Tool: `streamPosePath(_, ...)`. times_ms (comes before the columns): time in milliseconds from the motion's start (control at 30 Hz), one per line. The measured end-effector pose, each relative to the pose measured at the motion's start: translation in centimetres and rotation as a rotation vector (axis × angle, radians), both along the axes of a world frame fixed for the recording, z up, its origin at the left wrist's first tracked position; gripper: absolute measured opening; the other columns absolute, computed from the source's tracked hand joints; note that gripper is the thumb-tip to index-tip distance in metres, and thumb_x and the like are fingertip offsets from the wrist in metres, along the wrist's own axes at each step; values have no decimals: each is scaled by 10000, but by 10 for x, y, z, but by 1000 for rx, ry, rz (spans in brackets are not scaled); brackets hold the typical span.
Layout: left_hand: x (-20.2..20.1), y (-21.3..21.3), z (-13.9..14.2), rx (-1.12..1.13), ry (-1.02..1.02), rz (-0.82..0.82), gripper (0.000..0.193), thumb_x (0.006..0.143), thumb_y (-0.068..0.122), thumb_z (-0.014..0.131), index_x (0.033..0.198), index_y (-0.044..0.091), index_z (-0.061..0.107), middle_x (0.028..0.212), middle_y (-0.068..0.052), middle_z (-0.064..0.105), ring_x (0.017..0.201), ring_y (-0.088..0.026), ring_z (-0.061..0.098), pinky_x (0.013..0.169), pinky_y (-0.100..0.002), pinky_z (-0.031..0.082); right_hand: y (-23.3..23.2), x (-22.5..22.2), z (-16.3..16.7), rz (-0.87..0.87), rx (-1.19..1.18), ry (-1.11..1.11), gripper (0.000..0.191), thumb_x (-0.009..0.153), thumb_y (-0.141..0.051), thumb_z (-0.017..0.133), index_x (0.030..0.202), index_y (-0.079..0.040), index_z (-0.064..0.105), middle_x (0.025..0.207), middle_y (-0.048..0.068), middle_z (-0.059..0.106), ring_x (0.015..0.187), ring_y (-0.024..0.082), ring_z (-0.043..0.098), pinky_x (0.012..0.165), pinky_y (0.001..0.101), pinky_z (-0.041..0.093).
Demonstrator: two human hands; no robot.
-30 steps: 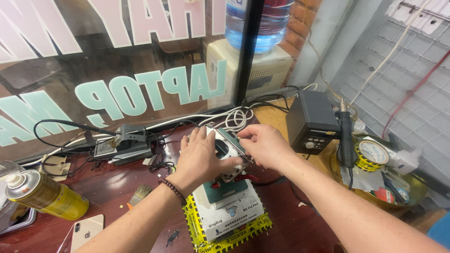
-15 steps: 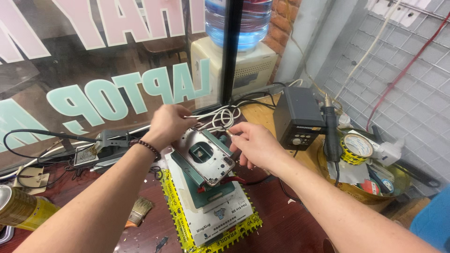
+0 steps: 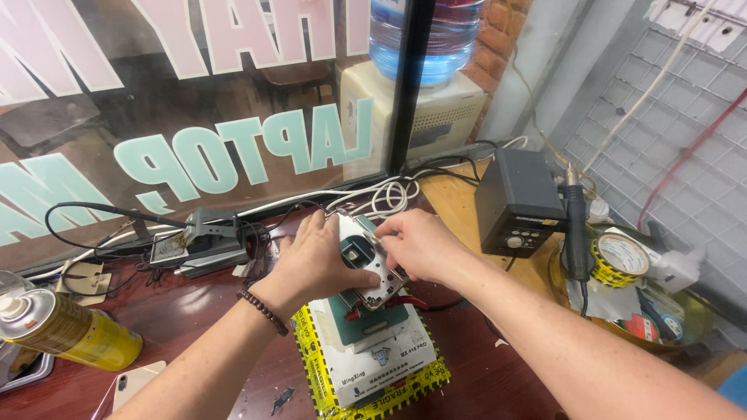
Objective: The person holds a hot air gun over a phone clamped in a repair fixture while prying at the phone's back cover with a small metal tool, working around the edges. They then brush debris from the fixture with a brush and lift the phone out of the clamp.
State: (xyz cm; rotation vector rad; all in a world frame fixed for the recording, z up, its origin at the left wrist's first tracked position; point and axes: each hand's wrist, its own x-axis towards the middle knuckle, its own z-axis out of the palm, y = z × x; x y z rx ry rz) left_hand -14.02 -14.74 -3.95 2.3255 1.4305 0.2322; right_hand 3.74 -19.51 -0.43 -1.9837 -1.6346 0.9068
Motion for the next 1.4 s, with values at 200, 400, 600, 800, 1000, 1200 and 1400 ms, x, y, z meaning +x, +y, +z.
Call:
streamPosePath(200, 2, -5, 5, 22, 29, -17, 1286, 539, 644, 934, 1479, -7, 345, 1571, -205, 330, 1503, -311, 270, 1151, -589, 327, 1, -4, 3, -43, -43, -29, 366, 932, -116, 532, 1243, -114, 725, 734, 87, 773, 426, 149, 567, 451, 325, 495)
streamPosePath(400, 0, -3, -2, 29, 2, -22, 1296, 541, 655, 927, 1490, -3, 338, 1582, -212, 314, 1514, -320, 253, 1158, -586, 324, 3, -3, 2, -70, -88, 45, 357, 939, -107, 548, 1254, -112, 715, 726, 88, 751, 439, 144, 544, 420, 324, 441)
streamPosePath(600, 1, 0, -3, 11, 31, -21, 1310, 562, 665, 921, 1506, -8, 313, 1605, -231, 264, 1527, -337, 216, 1161, -594, 321, 2, -1, -6, -38, -37, 48, 378, 932, -109, 567, 1285, -154, 694, 700, 85, 729, 432, 141, 545, 403, 305, 440)
streamPosePath(800, 0, 4, -11, 8, -39, -1, 1251, 541, 616, 942, 1468, -1, 372, 1602, -234, 268, 1522, -366, 212, 1166, -557, 323, 9, 4, -12, -17, -43, 113, 360, 935, -109, 578, 1266, -136, 716, 692, 86, 713, 428, 139, 536, 388, 314, 414)
streamPosePath(1000, -2, 22, -19, 85, -156, -44, 1176, 519, 534, 973, 1392, -66, 460, 1517, -278, 371, 1462, -428, 294, 1200, -436, 327, 18, 4, -17, 14, 4, 118, 348, 932, -100, 564, 1236, -118, 733, 681, 85, 710, 436, 123, 560, 390, 300, 441)
streamPosePath(1200, -1, 22, -19, 39, -90, -3, 1174, 515, 519, 971, 1378, -86, 454, 1505, -241, 399, 1465, -407, 305, 1188, -435, 350, 27, 5, -14, 26, -44, 153, 332, 932, -84, 562, 1220, -106, 726, 675, 87, 705, 438, 142, 548, 403, 327, 427)
streamPosePath(1400, 0, 17, -6, 23, -9, 9, 1185, 533, 538, 967, 1417, -46, 437, 1517, -217, 390, 1484, -398, 278, 1211, -443, 319, 24, 2, -17, 51, 14, 106, 308, 929, -91, 582, 1186, -88, 752, 656, 113, 706, 438, 156, 588, 411, 337, 461)
